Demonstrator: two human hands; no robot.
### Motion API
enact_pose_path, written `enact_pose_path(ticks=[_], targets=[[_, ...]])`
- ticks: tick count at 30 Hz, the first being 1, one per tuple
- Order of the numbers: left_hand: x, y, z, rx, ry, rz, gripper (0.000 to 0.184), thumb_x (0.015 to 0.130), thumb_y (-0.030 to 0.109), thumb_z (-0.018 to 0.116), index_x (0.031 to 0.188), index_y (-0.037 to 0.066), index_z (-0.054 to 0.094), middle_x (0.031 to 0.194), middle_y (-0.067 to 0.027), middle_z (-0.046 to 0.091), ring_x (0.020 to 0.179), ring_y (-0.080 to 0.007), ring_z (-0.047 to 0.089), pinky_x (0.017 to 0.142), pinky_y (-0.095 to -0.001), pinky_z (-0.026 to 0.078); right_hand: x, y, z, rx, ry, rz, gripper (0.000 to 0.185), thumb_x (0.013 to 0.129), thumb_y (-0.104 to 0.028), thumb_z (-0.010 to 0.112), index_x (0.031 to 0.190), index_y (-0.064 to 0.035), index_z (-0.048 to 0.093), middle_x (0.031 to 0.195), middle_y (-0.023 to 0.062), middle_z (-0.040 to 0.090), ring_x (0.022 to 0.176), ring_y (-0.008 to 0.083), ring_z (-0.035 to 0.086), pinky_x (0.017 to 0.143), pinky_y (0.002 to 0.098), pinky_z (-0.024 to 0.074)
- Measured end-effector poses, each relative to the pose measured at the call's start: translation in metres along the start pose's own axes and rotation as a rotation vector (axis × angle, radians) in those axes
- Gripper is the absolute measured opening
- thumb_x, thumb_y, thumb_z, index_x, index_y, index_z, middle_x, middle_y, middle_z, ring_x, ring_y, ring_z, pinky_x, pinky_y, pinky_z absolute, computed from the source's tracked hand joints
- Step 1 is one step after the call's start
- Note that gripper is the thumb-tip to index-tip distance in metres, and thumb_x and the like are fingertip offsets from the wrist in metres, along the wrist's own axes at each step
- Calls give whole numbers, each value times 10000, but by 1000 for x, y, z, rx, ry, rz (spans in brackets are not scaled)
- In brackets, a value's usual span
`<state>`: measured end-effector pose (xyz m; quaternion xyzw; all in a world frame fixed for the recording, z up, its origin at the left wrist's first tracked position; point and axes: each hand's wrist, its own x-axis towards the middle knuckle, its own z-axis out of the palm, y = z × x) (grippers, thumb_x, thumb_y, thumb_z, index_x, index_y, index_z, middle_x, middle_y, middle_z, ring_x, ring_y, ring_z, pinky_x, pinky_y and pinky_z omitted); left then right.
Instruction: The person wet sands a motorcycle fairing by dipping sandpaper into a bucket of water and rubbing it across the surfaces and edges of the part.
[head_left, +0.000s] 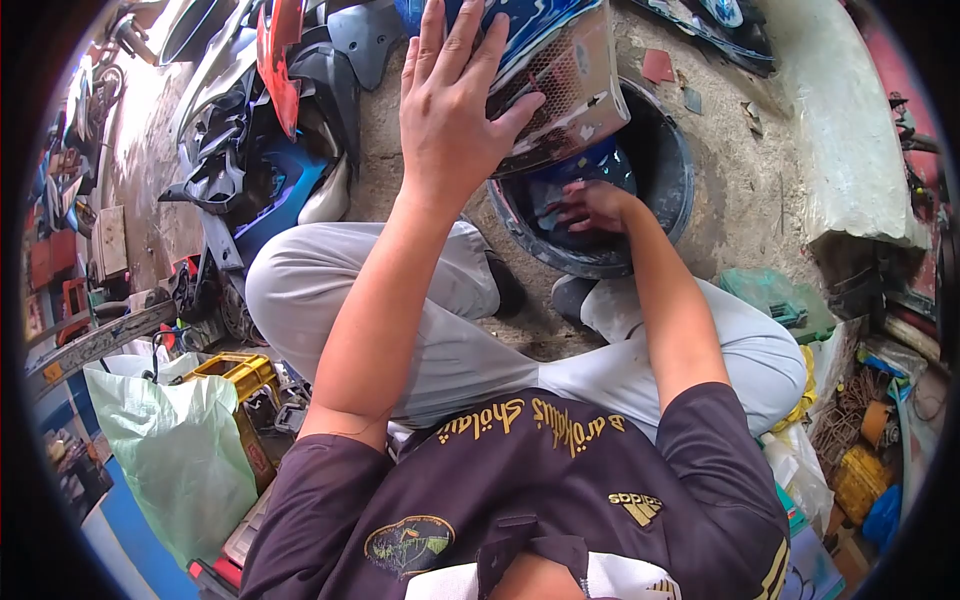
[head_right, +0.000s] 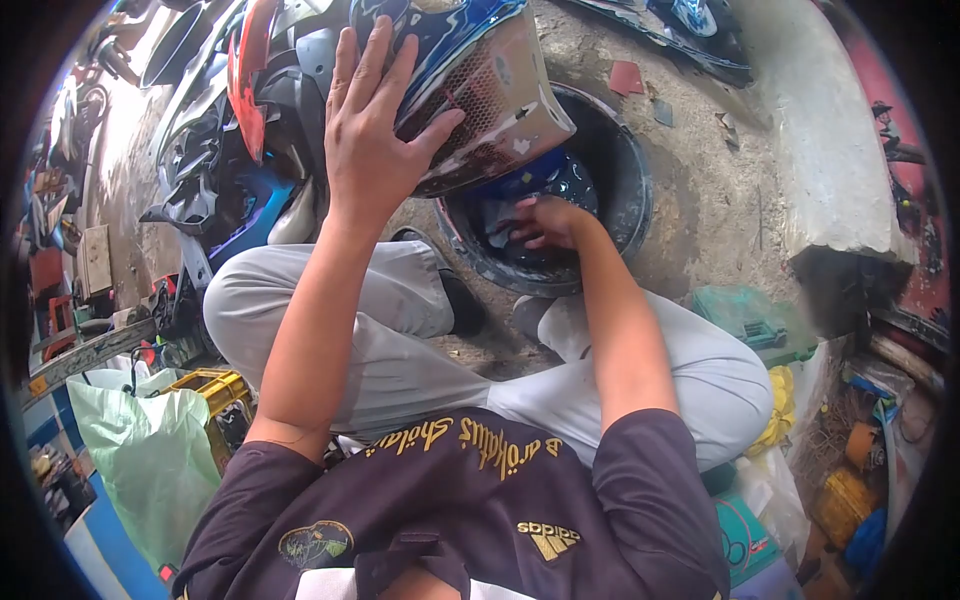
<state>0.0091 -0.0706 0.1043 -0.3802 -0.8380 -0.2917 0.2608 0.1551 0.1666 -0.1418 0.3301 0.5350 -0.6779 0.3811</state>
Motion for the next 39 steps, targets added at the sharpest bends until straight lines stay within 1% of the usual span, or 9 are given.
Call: enact_pose_path(ticks=[4, 6, 8, 11, 17, 24, 29, 34, 39], targets=[[1, -1, 0, -1, -1, 7, 785, 799, 382, 956, 1480, 84, 706, 1694, -124, 526, 1627, -403, 375, 1284, -522, 351, 4, -4, 6, -155, 103, 124, 479, 1090, -200, 617, 1556, -112, 556, 1407, 114, 730, 1169, 343, 740, 1078, 523, 541], [1, 0, 0, 3, -5, 6, 788, 794, 374, 960, 1479, 81, 706, 1696, -126, 524, 1626, -406, 377, 1285, -520, 351, 48, -8, -17, -825, 341, 58, 571, 1062, -268, 659, 1596, -98, 546, 1482, 148, 697, 1255, 378, 716, 1115, 512, 531], [0, 0, 0, 3, -3, 2, 790, 789, 363, 965, 1478, 74, 706, 1697, -128, 522, 1626, -410, 376, 1283, -516, 355, 67, -2, -26, -1153, 570, -3, 596, 1036, -327, 684, 1571, -82, 585, 1517, 176, 679, 1315, 395, 695, 1140, 496, 524], [2, -1, 0, -6, -1, 0, 792, 786, 347, 968, 1478, 65, 705, 1699, -136, 518, 1626, -416, 375, 1281, -516, 360, 100, -5, -28, -1244, 723, -75, 585, 1019, -327, 688, 1547, -87, 612, 1528, 173, 672, 1331, 405, 683, 1147, 513, 518], [6, -1, 0, -9, -14, -8, 794, 791, 338, 964, 1485, 59, 699, 1695, -156, 519, 1625, -430, 371, 1286, -521, 354, 127, 9, -1, -1356, 560, -121, 565, 985, -328, 696, 1499, -97, 665, 1550, 167, 656, 1362, 427, 659, 1162, 545, 507], [8, -1, 1, -3, -5, -27, 798, 794, 349, 963, 1486, 53, 696, 1691, -162, 522, 1619, -439, 377, 1283, -519, 361, 87, 6, 13, -1584, 148, -76, 545, 945, -329, 706, 1443, -109, 728, 1575, 159, 639, 1399, 452, 631, 1178, 582, 495], [8, 0, 0, -27, 2, 0, 798, 791, 360, 967, 1475, 48, 702, 1687, -162, 526, 1613, -449, 383, 1275, -523, 374, 163, 64, -37, -1534, 11, -129, 360, 840, -193, 699, 1157, -96, 840, 1275, 188, 787, 1190, 340, 752, 1006, 453, 580], [5, -1, 1, -56, 9, 21, 789, 794, 378, 964, 1465, 51, 710, 1687, -155, 528, 1615, -444, 383, 1273, -526, 374, 204, 99, -59, -1493, -231, -79, 401, 706, -113, 709, 1080, -103, 853, 1180, 170, 804, 1095, 306, 767, 940, 434, 587], [4, 0, -2, -40, 1, 35, 773, 804, 377, 956, 1465, 58, 713, 1692, -139, 526, 1622, -437, 373, 1279, -518, 365, 125, 51, -25, -1405, 9, 53, 448, 707, -120, 710, 1132, -110, 847, 1200, 169, 801, 1120, 299, 764, 940, 412, 589]])
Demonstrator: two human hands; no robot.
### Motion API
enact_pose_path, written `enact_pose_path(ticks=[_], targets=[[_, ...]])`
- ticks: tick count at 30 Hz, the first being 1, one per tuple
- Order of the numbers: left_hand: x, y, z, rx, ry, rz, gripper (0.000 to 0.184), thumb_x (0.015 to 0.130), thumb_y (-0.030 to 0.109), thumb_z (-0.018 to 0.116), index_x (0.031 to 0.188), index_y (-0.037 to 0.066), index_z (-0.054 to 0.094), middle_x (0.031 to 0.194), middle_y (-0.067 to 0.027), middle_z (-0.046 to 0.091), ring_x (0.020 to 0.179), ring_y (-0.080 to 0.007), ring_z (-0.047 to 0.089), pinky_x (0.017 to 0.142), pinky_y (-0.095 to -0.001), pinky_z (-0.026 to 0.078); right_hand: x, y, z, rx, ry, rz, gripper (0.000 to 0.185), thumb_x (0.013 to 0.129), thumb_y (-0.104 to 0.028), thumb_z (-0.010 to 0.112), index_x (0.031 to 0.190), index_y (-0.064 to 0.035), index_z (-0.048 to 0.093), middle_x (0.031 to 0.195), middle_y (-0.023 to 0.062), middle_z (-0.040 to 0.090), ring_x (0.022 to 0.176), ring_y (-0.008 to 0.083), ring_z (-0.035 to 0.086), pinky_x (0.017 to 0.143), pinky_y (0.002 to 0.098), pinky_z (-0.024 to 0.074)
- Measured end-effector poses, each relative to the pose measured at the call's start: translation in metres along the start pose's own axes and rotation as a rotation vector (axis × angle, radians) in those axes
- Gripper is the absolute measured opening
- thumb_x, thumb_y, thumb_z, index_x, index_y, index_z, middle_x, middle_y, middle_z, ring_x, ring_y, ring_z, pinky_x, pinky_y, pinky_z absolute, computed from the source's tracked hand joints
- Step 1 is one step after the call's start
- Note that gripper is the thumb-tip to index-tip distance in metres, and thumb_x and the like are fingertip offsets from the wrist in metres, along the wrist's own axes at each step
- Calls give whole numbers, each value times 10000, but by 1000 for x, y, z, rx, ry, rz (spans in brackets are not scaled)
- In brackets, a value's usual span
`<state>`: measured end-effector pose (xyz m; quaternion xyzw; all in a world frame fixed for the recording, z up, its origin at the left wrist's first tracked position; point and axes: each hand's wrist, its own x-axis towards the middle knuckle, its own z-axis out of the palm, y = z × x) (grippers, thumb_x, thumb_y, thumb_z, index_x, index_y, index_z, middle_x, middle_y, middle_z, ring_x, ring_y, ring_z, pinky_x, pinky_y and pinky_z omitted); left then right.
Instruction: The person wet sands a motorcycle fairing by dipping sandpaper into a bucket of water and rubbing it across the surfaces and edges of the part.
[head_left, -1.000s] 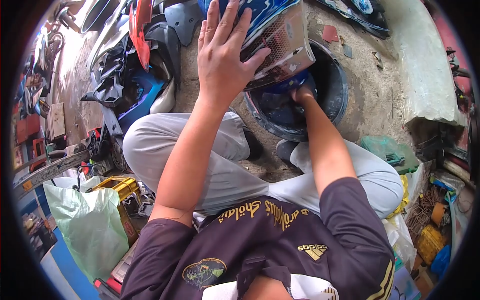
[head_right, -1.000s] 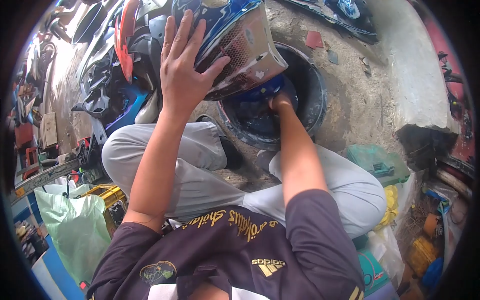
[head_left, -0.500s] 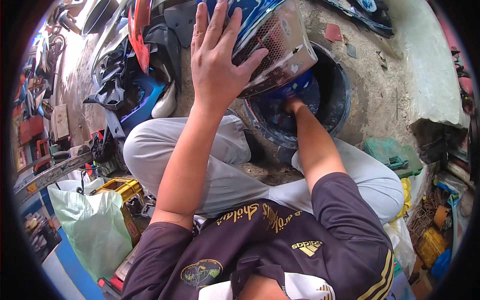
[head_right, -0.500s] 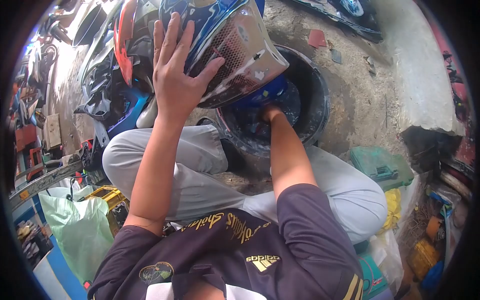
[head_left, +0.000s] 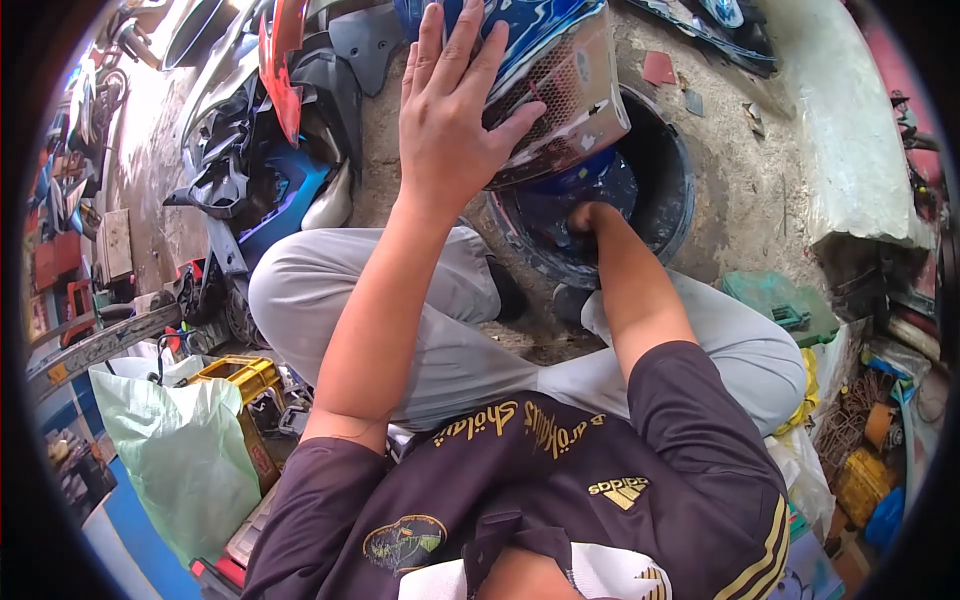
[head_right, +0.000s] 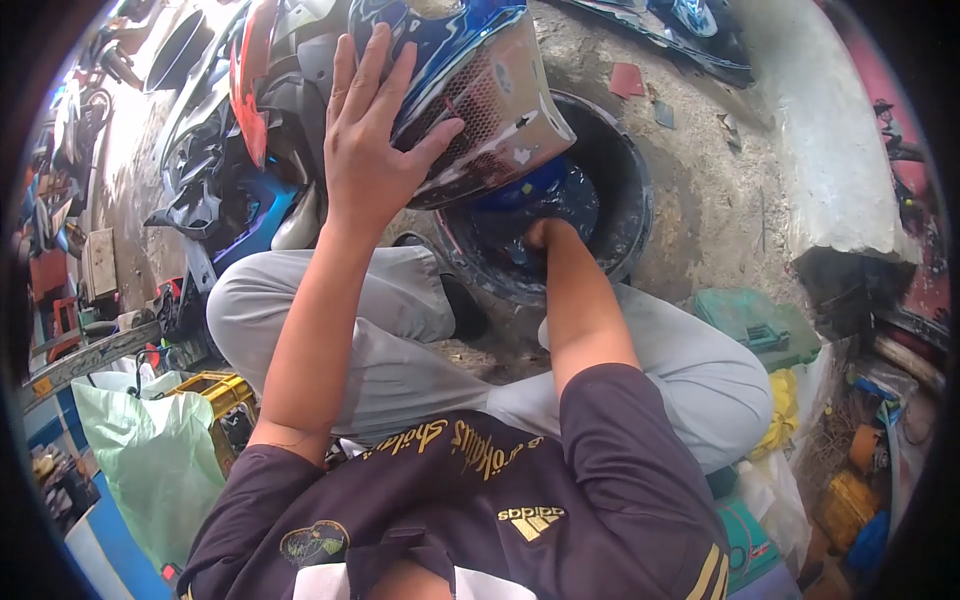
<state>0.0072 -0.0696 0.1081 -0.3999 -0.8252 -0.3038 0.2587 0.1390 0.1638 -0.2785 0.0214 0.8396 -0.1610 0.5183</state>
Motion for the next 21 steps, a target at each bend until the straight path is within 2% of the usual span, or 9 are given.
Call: enact_pose_path(ticks=[4, 7, 10, 13, 16, 19, 21], targets=[[-1, 0, 0, -7, -2, -7, 768, 803, 368, 955, 1464, 60, 713, 1691, -136, 526, 1622, -436, 370, 1279, -520, 367, 31, 17, 16, -172, 220, -91, 454, 817, -195, 694, 1244, -111, 823, 1339, 180, 775, 1222, 350, 749, 1006, 425, 596], [-1, 2, 0, -16, -6, 1, 764, 804, 363, 955, 1461, 56, 714, 1687, -138, 530, 1621, -438, 371, 1280, -522, 368, 36, 25, 7, -247, 111, 15, 517, 956, -282, 637, 1434, -113, 738, 1569, 155, 643, 1451, 318, 622, 1195, 450, 508], [-1, 3, 0, -17, -8, 5, 764, 802, 357, 955, 1460, 53, 713, 1686, -138, 530, 1625, -438, 365, 1281, -524, 369, 26, 23, 7, 21, 124, 248, 473, 984, -276, 645, 1423, -132, 748, 1575, 153, 638, 1450, 309, 625, 1199, 449, 508], [0, 2, 1, -19, -5, 6, 769, 798, 352, 958, 1462, 52, 712, 1686, -138, 530, 1627, -436, 362, 1282, -524, 368, 23, 15, 15, 297, 445, 353, 476, 1028, -285, 614, 1466, -127, 712, 1592, 158, 620, 1462, 314, 614, 1203, 454, 505], [-1, 4, 0, -15, -13, -4, 771, 798, 353, 959, 1463, 52, 711, 1687, -139, 530, 1630, -434, 357, 1283, -525, 365, 77, 38, 38, 94, 369, 270, 501, 1048, -271, 583, 1516, -110, 661, 1606, 173, 604, 1476, 328, 600, 1206, 466, 500], [-1, 3, 1, -12, -9, -1, 771, 799, 357, 960, 1463, 52, 712, 1689, -140, 528, 1634, -433, 351, 1286, -525, 362, 12, -6, 9, 239, 454, 305, 413, 928, -184, 712, 1322, -81, 784, 1450, 201, 713, 1345, 359, 694, 1104, 473, 572], [-2, 1, 2, -14, -12, -5, 773, 801, 361, 960, 1464, 52, 711, 1694, -139, 522, 1636, -432, 348, 1288, -525, 360, 27, -6, 9, 66, 398, 216, 382, 898, -153, 700, 1258, -81, 808, 1406, 209, 734, 1297, 353, 721, 1066, 464, 594]])
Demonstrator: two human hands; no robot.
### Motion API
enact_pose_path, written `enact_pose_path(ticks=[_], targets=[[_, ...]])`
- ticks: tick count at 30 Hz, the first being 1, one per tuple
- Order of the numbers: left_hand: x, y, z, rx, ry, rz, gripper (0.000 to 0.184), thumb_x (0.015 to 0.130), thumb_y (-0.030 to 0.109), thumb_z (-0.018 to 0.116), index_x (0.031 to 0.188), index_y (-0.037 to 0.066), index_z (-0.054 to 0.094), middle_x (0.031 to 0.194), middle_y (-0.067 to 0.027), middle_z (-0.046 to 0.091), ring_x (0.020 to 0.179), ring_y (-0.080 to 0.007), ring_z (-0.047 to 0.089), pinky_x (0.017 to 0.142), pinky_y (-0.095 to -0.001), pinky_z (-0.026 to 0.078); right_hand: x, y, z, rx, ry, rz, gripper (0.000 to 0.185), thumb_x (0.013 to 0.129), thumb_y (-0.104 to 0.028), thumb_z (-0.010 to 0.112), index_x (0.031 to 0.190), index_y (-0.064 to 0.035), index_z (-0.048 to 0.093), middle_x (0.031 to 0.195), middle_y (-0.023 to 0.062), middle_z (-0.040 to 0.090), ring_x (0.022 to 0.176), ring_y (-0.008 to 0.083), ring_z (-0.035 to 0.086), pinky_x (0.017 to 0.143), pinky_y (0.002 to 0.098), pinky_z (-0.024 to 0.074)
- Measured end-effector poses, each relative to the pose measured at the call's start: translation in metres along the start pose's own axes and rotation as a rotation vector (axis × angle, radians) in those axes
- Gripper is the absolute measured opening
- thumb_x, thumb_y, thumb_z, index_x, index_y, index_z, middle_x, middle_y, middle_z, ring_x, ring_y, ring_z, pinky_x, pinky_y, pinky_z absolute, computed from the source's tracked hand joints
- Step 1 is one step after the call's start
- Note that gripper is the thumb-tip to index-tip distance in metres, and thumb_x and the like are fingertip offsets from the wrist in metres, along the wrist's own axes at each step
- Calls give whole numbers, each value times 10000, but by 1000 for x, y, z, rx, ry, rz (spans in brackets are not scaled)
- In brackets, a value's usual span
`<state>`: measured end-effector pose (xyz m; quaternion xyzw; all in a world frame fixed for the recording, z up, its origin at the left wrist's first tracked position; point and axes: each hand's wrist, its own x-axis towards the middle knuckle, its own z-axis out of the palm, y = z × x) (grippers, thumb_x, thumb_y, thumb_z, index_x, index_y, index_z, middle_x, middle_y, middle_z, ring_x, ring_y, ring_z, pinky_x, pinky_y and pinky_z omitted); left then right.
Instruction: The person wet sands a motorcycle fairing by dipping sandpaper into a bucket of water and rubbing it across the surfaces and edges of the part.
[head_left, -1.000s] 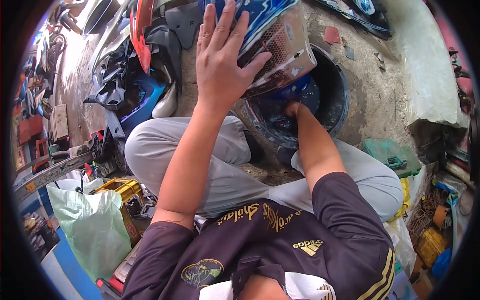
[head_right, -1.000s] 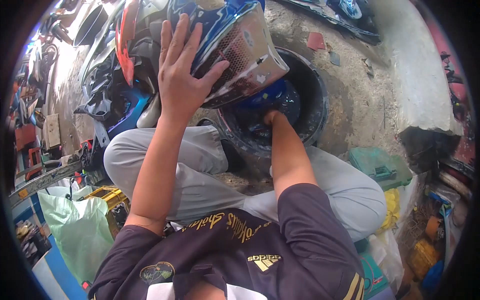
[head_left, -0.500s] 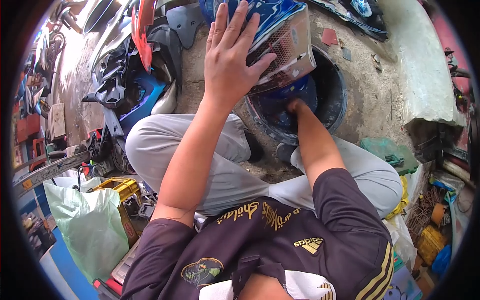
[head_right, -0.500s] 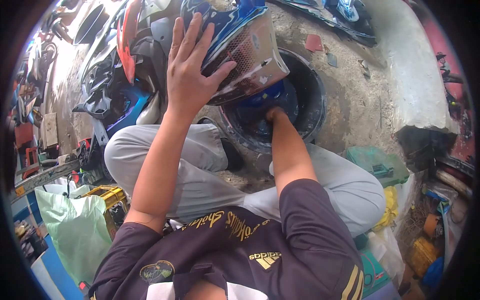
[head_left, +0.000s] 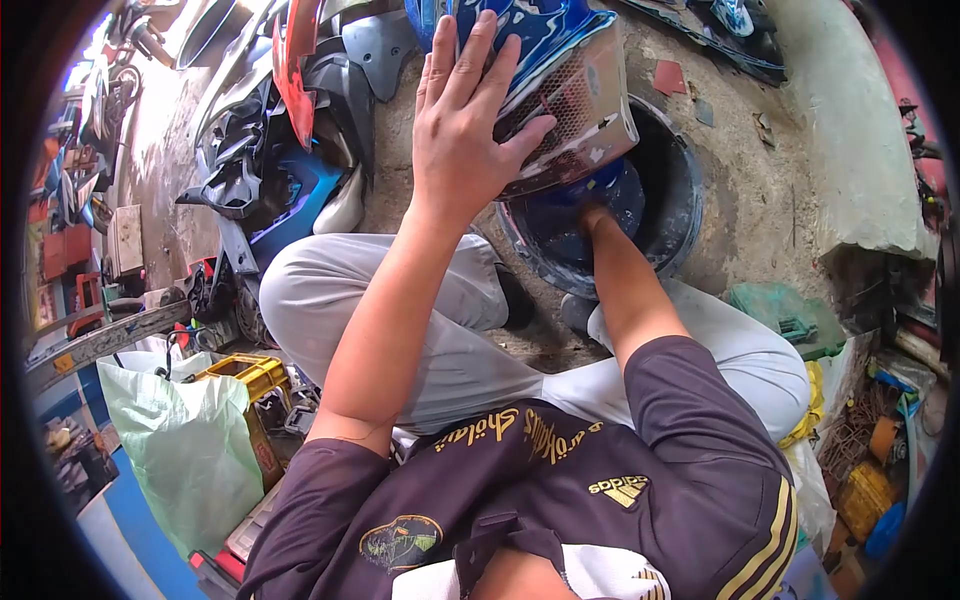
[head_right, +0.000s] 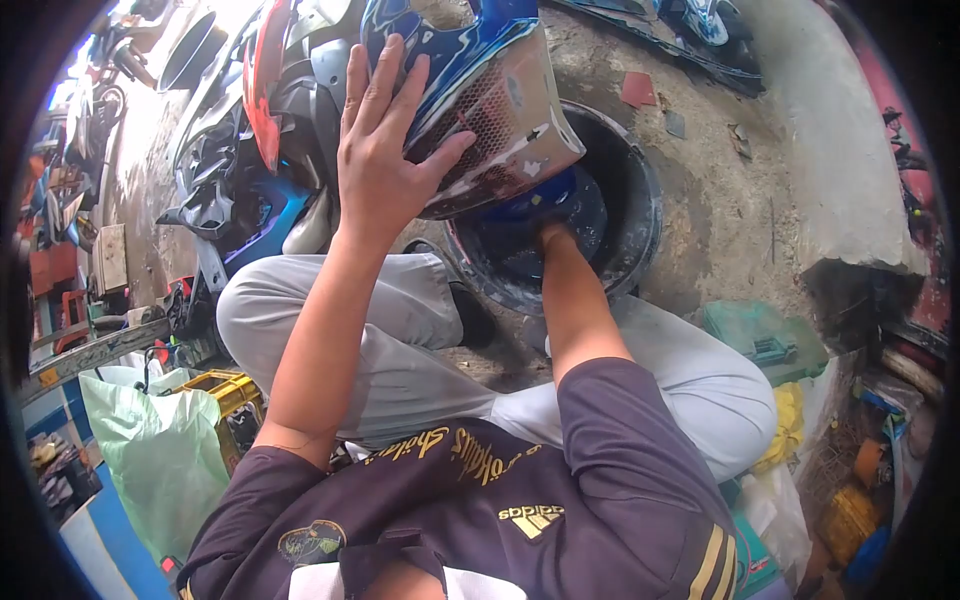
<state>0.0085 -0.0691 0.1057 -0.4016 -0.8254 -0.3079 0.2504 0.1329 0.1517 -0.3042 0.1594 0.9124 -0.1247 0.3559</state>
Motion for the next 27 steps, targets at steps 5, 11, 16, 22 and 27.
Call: enact_pose_path(ticks=[5, 11, 16, 22, 27], targets=[[2, 0, 1, 4, 1, 8, 779, 796, 364, 963, 1467, 60, 711, 1698, -138, 518, 1632, -435, 355, 1290, -527, 359, -17, -10, -30, -162, -77, -262, 352, 812, -73, 689, 1127, -80, 845, 1294, 221, 778, 1191, 363, 762, 983, 454, 622], [3, 1, 1, 0, -4, 10, 777, 791, 351, 964, 1469, 68, 711, 1688, -139, 529, 1624, -439, 369, 1287, -526, 366, -68, 2, -81, 63, -18, -253, 397, 886, -103, 758, 1276, -35, 782, 1220, 173, 806, 1074, 320, 790, 949, 463, 625], [2, 3, 1, -8, -26, 19, 767, 799, 336, 955, 1474, 71, 704, 1685, -122, 534, 1625, -426, 369, 1284, -523, 376, -133, 15, -132, 1207, 57, 87, 201, 917, -65, 831, 1100, -41, 751, 964, 106, 799, 856, 241, 783, 716, 433, 644], [2, 8, 2, -1, -31, 46, 757, 811, 317, 942, 1484, 74, 695, 1689, -111, 531, 1627, -410, 369, 1295, -522, 360, -145, 51, -148, 956, 123, 176, 164, 954, -21, 796, 1063, -71, 683, 884, 104, 773, 741, 211, 751, 602, 384, 594], [-1, 6, 4, -20, -25, 36, 750, 820, 319, 940, 1485, 74, 693, 1699, -115, 518, 1629, -405, 367, 1293, -524, 359, -221, 43, -210, 1367, 220, 97, 255, 999, -81, 776, 1200, -114, 623, 1055, 42, 755, 932, 178, 741, 769, 381, 607]])
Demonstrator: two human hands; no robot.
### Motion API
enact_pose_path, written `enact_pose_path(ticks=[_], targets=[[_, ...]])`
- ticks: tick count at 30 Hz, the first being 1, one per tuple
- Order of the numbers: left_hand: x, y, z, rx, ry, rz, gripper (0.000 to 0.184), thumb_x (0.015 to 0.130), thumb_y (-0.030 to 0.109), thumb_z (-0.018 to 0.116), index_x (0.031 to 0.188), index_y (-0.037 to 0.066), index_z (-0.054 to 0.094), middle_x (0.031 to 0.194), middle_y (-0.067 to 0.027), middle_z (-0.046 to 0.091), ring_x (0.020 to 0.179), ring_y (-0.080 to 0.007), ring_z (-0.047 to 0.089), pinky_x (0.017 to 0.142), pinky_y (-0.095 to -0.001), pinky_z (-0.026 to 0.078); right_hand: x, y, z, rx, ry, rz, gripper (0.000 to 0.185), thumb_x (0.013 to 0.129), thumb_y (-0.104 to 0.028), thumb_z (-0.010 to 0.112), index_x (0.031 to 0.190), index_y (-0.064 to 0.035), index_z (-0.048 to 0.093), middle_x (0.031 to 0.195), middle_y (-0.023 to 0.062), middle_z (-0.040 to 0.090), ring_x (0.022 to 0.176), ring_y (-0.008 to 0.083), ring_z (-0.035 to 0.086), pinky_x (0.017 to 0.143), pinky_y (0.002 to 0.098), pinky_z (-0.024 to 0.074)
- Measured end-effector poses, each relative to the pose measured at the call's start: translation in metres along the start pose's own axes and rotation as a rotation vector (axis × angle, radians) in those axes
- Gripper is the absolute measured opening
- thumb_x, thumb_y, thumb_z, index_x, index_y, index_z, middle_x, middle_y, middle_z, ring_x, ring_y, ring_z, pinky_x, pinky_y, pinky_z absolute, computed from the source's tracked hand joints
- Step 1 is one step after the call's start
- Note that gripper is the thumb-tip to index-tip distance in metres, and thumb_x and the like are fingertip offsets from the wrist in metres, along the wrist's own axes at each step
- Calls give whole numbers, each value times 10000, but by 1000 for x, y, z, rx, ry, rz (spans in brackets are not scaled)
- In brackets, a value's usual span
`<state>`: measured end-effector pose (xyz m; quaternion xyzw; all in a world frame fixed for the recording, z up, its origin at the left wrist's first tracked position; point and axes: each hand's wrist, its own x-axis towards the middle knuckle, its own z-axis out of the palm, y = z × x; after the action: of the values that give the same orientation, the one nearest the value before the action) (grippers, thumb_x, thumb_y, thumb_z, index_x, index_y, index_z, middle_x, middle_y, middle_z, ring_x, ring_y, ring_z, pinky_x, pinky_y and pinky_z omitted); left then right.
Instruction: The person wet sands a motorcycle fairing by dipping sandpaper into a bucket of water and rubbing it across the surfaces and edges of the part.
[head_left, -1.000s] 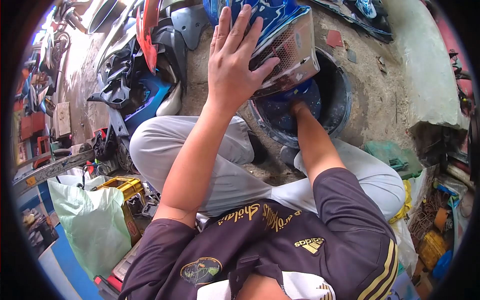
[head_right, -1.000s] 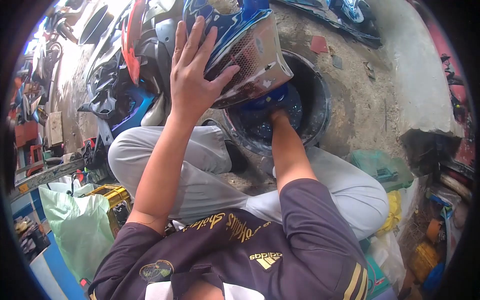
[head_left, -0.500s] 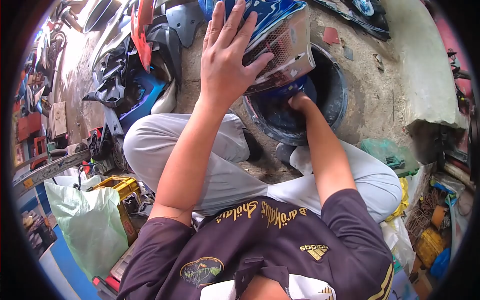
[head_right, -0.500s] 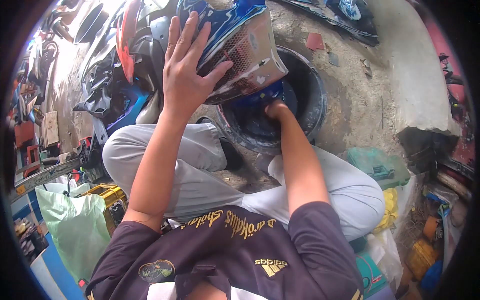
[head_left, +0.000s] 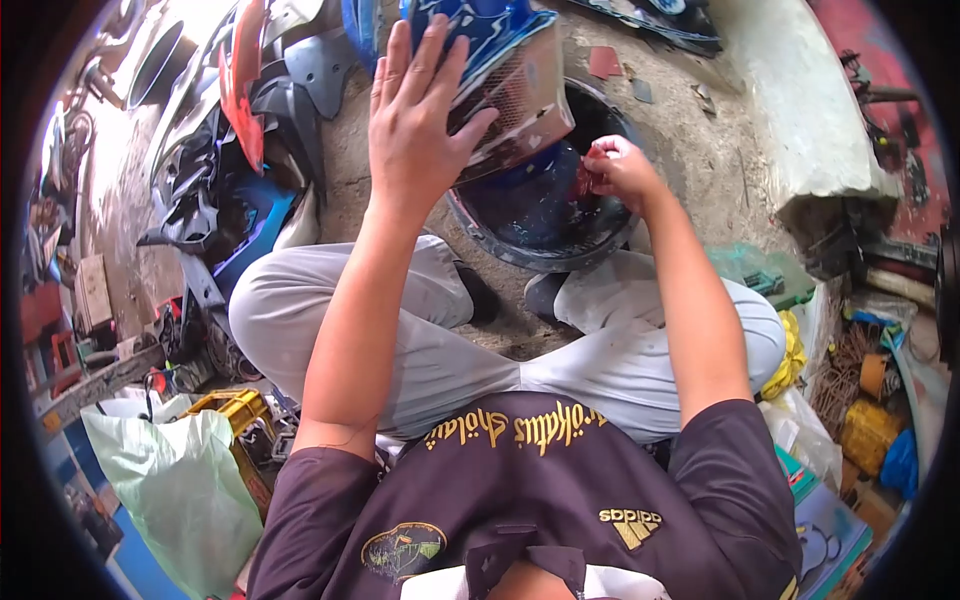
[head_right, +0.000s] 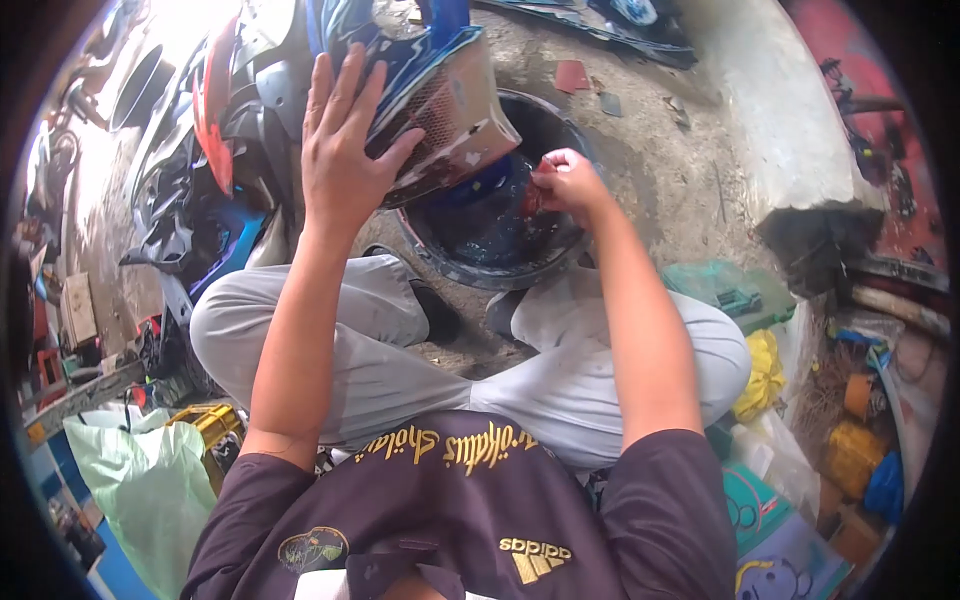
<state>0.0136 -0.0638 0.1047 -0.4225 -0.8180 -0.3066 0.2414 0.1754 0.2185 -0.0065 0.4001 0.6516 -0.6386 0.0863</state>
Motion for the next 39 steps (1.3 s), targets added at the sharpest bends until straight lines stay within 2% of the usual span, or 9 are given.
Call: enact_pose_path(ticks=[1, 5, 8, 17, 23, 27, 30, 35, 39], targets=[[0, 0, 0, 4, 0, -7, 750, 821, 319, 940, 1486, 75, 693, 1701, -115, 516, 1629, -407, 367, 1292, -524, 360, -10, -11, -3, 5, -51, -13, 318, 1012, -110, 773, 1282, -118, 605, 1141, 28, 730, 1017, 173, 724, 863, 393, 605], [-2, -2, 1, -4, 7, -4, 754, 818, 316, 942, 1488, 78, 692, 1703, -110, 514, 1628, -416, 367, 1290, -527, 360, -44, -33, 7, 192, -114, -97, 421, 1011, -121, 782, 1383, -99, 586, 1219, 60, 726, 1088, 188, 721, 931, 390, 602], [-2, -2, -1, 3, 6, 5, 761, 811, 317, 946, 1488, 78, 693, 1698, -114, 520, 1625, -423, 368, 1290, -528, 360, -54, -36, 22, 266, -75, -138, 459, 961, -78, 825, 1361, -81, 601, 1137, 56, 747, 1036, 166, 732, 858, 357, 595], [3, -3, -2, -5, -4, 1, 773, 798, 316, 954, 1482, 65, 694, 1693, -123, 525, 1623, -434, 368, 1288, -521, 368, -31, -22, 17, 440, -239, -147, 217, 975, -42, 789, 1085, -123, 621, 1104, 43, 747, 974, 142, 722, 802, 338, 580], [2, -3, -3, -10, -22, -22, 796, 782, 303, 966, 1488, 62, 690, 1700, -131, 514, 1633, -436, 349, 1293, -528, 360, -26, -19, 30, 589, -5, -300, 119, 1035, -55, 702, 1106, -91, 613, 1061, 28, 713, 959, 125, 696, 829, 332, 580], [5, -2, -4, -45, -67, -45, 873, 739, 289, 979, 1521, 63, 660, 1734, -128, 468, 1653, -437, 306, 1310, -531, 335, -31, -34, 47, 171, 329, -659, 193, 1042, -84, 704, 1224, -39, 658, 1032, 33, 740, 925, 120, 697, 838, 298, 562], [8, 0, -8, -65, -123, -61, 945, 702, 276, 983, 1554, 73, 630, 1754, -124, 435, 1665, -433, 276, 1319, -538, 319, -54, -57, 70, 71, 475, -736, 169, 1030, -72, 712, 1196, -41, 702, 1037, 50, 770, 934, 131, 723, 847, 304, 574], [8, 3, -15, -69, -189, -69, 983, 671, 253, 997, 1558, 55, 623, 1763, -130, 424, 1669, -453, 260, 1302, -552, 345, -69, -67, 89, -169, 434, -952, 211, 953, -24, 794, 1158, -27, 742, 1069, 141, 776, 969, 280, 769, 876, 377, 599], [3, 9, -16, -78, -234, -39, 995, 637, 209, 995, 1555, 82, 632, 1759, -124, 430, 1666, -444, 271, 1308, -550, 339, -59, -67, 80, -304, 568, -1126, 231, 938, 29, 769, 1159, -35, 743, 1085, 144, 761, 995, 341, 748, 877, 424, 600]])
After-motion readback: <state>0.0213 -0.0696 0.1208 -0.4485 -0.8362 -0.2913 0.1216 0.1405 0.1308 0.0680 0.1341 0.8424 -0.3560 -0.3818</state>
